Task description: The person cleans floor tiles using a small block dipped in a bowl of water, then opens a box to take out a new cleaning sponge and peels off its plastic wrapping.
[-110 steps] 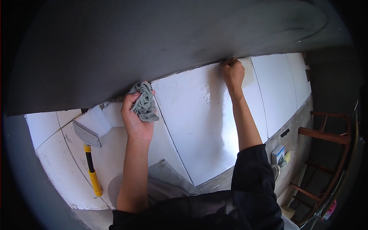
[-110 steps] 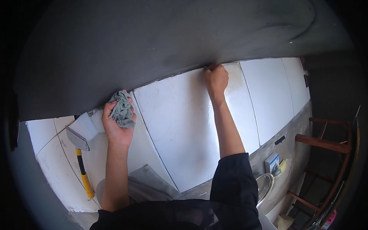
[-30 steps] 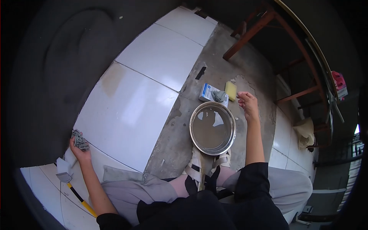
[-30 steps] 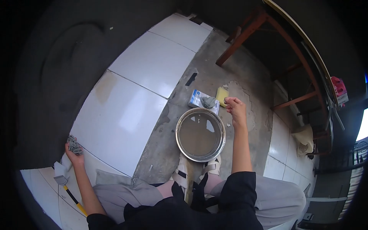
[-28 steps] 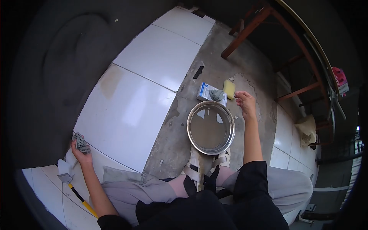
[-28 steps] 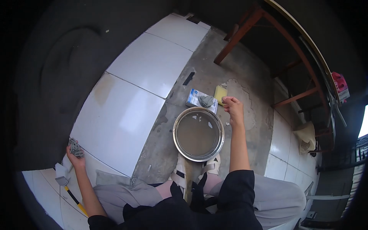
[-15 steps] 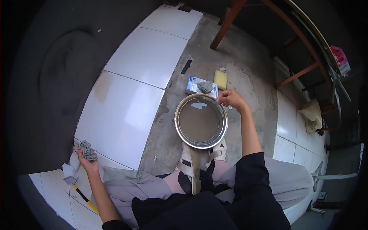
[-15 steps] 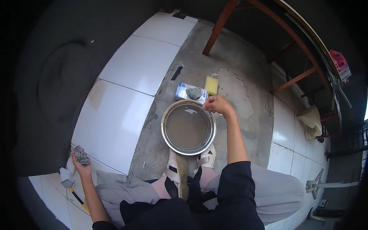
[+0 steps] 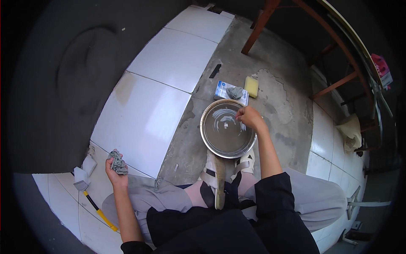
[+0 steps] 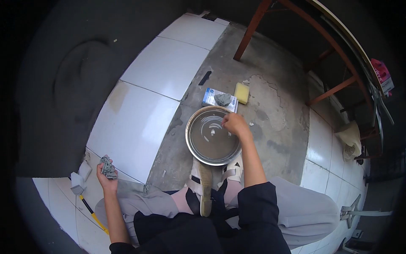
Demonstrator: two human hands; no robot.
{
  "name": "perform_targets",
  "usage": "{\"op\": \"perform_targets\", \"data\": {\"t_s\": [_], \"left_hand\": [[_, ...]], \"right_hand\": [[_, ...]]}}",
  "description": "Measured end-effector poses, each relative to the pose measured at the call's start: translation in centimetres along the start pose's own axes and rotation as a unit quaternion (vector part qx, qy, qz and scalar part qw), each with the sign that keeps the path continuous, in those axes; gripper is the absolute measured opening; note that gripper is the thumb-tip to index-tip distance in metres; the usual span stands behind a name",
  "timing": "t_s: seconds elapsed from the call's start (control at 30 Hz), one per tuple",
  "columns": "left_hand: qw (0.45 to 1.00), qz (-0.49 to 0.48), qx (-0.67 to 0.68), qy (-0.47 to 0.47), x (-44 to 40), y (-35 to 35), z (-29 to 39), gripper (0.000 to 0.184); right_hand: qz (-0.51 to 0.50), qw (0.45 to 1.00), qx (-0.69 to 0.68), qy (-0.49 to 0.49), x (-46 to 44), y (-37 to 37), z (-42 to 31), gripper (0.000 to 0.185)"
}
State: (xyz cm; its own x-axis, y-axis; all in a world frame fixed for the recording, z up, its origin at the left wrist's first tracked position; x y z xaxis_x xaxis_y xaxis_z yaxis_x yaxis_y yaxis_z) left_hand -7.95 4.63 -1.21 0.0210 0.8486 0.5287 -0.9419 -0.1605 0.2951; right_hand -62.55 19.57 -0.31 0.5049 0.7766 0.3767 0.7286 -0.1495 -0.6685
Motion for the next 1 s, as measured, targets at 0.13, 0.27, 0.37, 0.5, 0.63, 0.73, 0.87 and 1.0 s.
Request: {"op": "perform_targets", "data": {"t_s": [0.13, 0.27, 0.37, 0.5, 0.63, 0.73, 0.87, 1.0], "left_hand": [[1.0, -0.028, 0.002, 0.0, 1.1, 0.6, -1.0, 0.042], [0.999, -0.038, -0.007, 0.007, 2.1, 1.0, -1.6, 0.042], [0.999, -0.036, -0.011, 0.01, 2.8, 1.0, -1.9, 0.042], [0.999, -0.04, 0.001, 0.016, 2.9, 0.6, -1.9, 0.042], [0.999, -0.036, 0.013, 0.01, 3.1, 1.1, -1.8, 0.042], [0.998, -0.054, 0.019, 0.004, 3.2, 1.2, -2.0, 0.04], [0.998, -0.048, 0.029, 0.003, 3.6, 1.5, -1.8, 0.039], [0.998, -0.055, 0.043, -0.003, 3.3, 1.3, -1.8, 0.039]], "right_hand": [[0.09, 0.994, 0.061, -0.01, 2.6, 3.2, 0.5, 0.013], [0.117, 0.988, 0.08, -0.057, 3.7, 7.1, 1.9, 0.008], [0.157, 0.987, 0.0, -0.033, 3.5, 6.2, 2.2, 0.008], [0.149, 0.988, -0.014, -0.047, 3.4, 5.7, 2.5, 0.008], [0.048, 0.998, 0.028, -0.021, 3.5, 6.3, 1.8, 0.013], [0.02, 0.999, 0.044, -0.002, 4.3, 6.5, 0.5, 0.017], [0.163, 0.985, 0.048, -0.028, 5.3, 4.5, -2.2, 0.02], [0.157, 0.986, 0.037, -0.035, 4.9, 4.5, -1.6, 0.021]]}}
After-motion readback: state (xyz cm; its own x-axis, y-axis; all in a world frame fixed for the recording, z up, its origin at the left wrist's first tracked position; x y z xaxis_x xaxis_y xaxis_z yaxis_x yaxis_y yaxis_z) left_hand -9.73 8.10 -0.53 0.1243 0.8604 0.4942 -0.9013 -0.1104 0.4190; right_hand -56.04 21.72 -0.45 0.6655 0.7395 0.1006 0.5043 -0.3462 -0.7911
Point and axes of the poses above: each hand's wrist, its own x-axis away from the middle knuckle, its own y-axis out of the palm, z = x × y, the point moved 6 cm from there along -x, towards the middle knuckle, and after that the axes turned 9 degrees about -x, right-handed, at the moved point
